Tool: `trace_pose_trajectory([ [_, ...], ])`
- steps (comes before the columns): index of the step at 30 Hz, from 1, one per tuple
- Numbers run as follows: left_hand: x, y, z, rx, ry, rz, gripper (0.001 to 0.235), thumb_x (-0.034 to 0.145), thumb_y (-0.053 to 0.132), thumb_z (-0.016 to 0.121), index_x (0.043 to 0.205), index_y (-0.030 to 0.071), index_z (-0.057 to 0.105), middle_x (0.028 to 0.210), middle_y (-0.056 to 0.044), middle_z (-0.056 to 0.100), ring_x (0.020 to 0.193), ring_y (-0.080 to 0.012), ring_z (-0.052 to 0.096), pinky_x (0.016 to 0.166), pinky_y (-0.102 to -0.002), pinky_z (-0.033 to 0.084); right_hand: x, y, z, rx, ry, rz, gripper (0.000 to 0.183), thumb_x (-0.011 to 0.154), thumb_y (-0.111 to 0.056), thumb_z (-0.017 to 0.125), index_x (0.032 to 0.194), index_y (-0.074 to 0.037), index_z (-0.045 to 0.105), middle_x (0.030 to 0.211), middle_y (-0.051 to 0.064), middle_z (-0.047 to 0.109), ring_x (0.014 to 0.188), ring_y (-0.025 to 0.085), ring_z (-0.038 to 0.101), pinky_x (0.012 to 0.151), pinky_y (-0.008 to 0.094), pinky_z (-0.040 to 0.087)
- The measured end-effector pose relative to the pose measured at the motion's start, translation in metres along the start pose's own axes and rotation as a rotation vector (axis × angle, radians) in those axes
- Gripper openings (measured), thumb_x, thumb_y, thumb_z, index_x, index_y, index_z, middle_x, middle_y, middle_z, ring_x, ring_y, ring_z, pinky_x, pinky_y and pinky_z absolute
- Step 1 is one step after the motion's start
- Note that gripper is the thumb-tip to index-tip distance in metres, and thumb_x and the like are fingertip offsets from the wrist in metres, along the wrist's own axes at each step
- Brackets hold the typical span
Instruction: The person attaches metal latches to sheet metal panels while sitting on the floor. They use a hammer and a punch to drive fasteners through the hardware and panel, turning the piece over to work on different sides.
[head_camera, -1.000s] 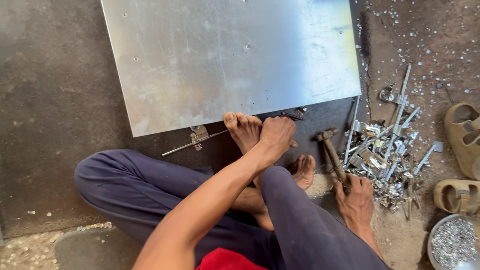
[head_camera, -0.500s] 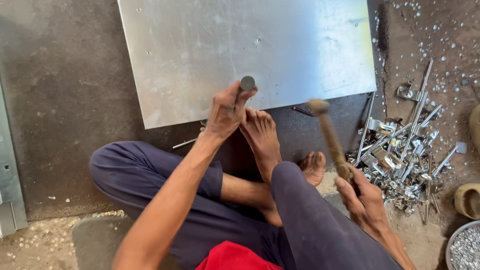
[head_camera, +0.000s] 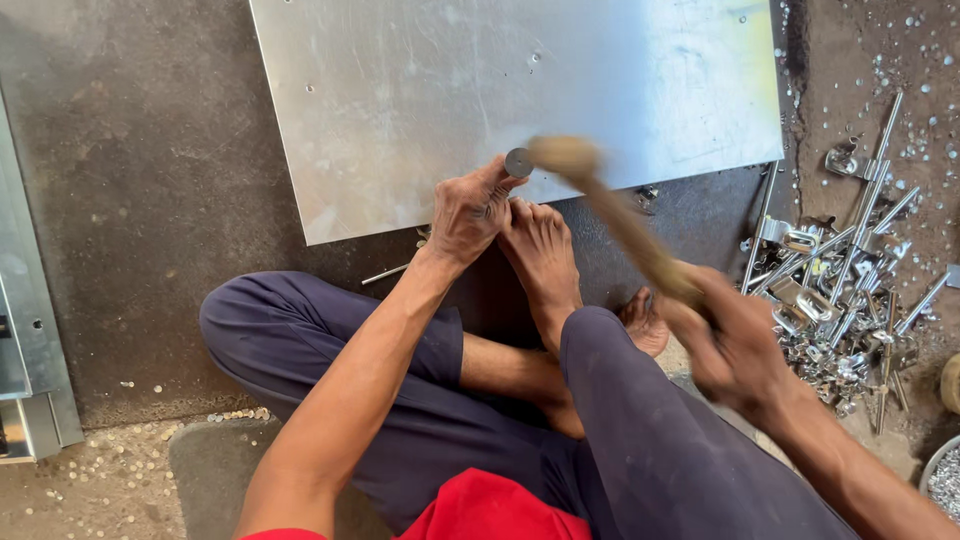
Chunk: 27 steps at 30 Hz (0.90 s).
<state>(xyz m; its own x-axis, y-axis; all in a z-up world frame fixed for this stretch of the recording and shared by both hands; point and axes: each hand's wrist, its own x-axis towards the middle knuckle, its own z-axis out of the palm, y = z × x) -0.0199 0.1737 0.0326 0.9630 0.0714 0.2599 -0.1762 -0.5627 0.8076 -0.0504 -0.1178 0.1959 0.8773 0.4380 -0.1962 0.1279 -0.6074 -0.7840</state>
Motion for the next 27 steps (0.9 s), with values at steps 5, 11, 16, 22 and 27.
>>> trace_pose_trajectory([
  [5,0.007,0.000,-0.003,-0.229,0.037,-0.012,0.026,0.101,-0.004,0.062,0.125,0.006,0.060,0.103,-0.011,0.076,0.097,-0.0251,0.078,0.071,-0.034,0.061,0.010,0.000,-0.004,-0.102,0.232,-0.166,0.027,0.107,-0.019,0.053,0.122,0.003,0.061,0.071,0.004,0.063,0.057,0.009,0.058,0.054,0.024,0.046],
  [11,0.002,0.006,-0.003,-0.200,0.004,-0.003,0.035,0.090,-0.008,0.061,0.122,0.005,0.062,0.103,-0.013,0.077,0.091,-0.0254,0.078,0.068,-0.034,0.062,-0.013,0.013,0.002,0.028,0.291,-0.306,0.034,0.106,-0.025,0.056,0.122,0.004,0.062,0.077,0.002,0.063,0.061,0.007,0.055,0.056,0.024,0.046],
  [16,-0.001,0.006,0.002,-0.095,0.041,0.017,0.030,0.093,-0.006,0.066,0.119,0.008,0.066,0.094,-0.012,0.076,0.076,-0.0249,0.076,0.062,-0.034,0.058,-0.015,0.022,0.004,0.011,0.233,-0.215,0.039,0.105,-0.028,0.058,0.126,0.005,0.061,0.072,-0.001,0.059,0.057,0.007,0.052,0.054,0.026,0.043],
  [22,0.003,0.000,0.001,-0.026,0.025,0.059,0.030,0.093,-0.001,0.072,0.122,0.007,0.066,0.087,-0.012,0.074,0.069,-0.0247,0.073,0.058,-0.034,0.056,-0.011,0.003,-0.007,-0.027,0.298,-0.329,0.027,0.105,-0.022,0.055,0.120,0.000,0.061,0.070,-0.001,0.058,0.056,0.006,0.051,0.048,0.024,0.042],
  [27,-0.001,0.003,0.001,0.001,0.003,0.052,0.027,0.095,-0.001,0.068,0.121,0.009,0.067,0.086,-0.012,0.073,0.068,-0.0243,0.072,0.058,-0.034,0.056,-0.006,0.010,0.002,-0.024,0.194,-0.342,0.027,0.099,-0.011,0.052,0.121,0.001,0.063,0.066,0.000,0.057,0.052,0.007,0.049,0.050,0.028,0.041],
])
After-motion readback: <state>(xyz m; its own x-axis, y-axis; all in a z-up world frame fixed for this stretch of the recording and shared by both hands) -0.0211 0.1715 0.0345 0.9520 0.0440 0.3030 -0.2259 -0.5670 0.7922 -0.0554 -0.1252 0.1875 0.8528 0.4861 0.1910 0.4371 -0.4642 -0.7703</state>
